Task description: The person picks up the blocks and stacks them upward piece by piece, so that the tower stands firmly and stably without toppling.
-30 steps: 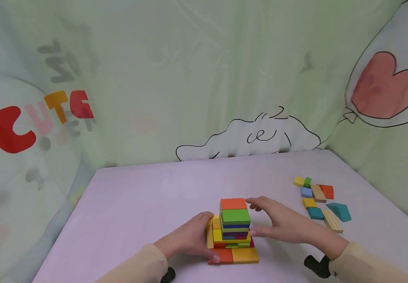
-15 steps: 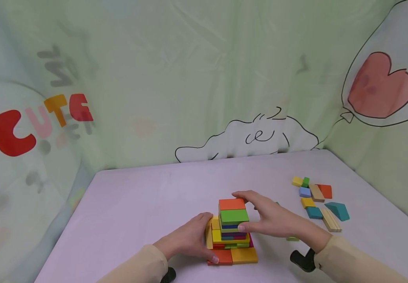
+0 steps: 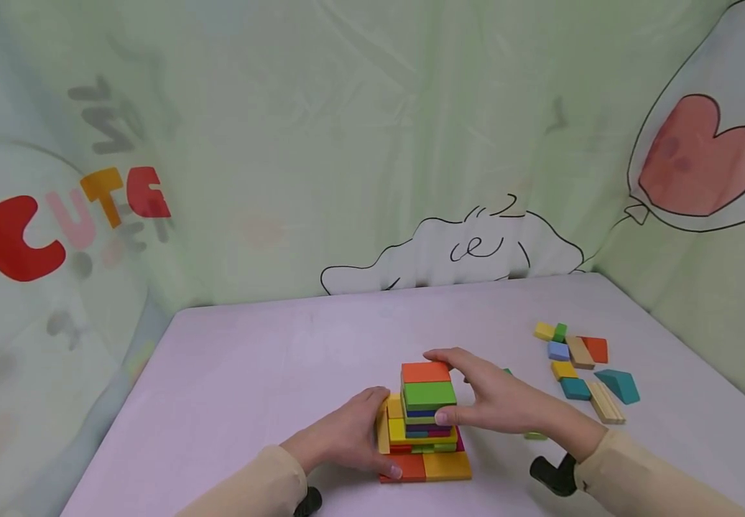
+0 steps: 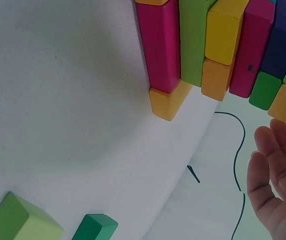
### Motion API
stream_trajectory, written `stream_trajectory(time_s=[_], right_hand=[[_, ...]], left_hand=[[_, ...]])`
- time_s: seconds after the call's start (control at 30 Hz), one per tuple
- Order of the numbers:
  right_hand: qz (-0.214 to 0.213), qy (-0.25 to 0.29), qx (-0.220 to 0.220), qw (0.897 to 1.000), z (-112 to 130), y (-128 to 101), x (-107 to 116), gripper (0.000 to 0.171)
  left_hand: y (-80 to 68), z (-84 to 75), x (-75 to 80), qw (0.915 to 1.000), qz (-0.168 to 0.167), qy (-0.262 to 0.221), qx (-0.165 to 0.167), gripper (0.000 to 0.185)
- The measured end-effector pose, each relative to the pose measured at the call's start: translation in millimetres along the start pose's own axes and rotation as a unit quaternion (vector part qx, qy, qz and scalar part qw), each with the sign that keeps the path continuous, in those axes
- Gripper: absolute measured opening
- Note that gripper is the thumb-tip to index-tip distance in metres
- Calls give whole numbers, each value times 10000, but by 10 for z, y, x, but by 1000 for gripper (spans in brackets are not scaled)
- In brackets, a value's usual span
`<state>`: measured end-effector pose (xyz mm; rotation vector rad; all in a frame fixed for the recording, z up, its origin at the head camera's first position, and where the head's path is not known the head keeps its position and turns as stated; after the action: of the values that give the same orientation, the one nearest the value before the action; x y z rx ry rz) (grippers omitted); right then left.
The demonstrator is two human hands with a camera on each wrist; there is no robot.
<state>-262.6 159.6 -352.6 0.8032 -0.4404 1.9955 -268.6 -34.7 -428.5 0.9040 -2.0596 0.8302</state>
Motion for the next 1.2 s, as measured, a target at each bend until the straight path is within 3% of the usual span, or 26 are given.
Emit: stream_trajectory(time_s=[0.5, 0.7, 0.8, 0.93, 1.07, 1.2], right_hand=[[6, 36, 138, 9999, 28, 11, -4, 71], [13, 33, 269, 9996, 50, 11, -3, 67], [17, 51, 306, 9995, 52, 15, -1, 65], [28, 44, 313, 9995, 45, 22, 1, 64], [38, 37, 306, 9995, 38, 28, 1, 65], [27, -9, 325, 9995, 37, 30, 2, 66]], left_hand=[[-10, -3, 17, 9999, -156, 8, 5, 103], [-23, -16, 77, 9985, -409, -370, -38, 105], [-50, -78, 198, 9912, -929, -892, -299, 101], [-71, -206, 343, 9708, -1533, -1584, -941, 81], [-67, -295, 391, 9590, -1735, -1799, -1337, 68], [-63, -313, 397, 9562, -1799, -1882, -1335, 64]])
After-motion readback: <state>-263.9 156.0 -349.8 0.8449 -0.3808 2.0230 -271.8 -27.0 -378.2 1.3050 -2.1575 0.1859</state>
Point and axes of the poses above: each hand's wrist, its own y-axis towards the middle knuckle, its own x-axis out of the back of the hand, z = x × y, the point moved 6 cm from there along y, towards the middle knuckle, and after that the axes turned 4 degrees about y, right-handed, at the moved point
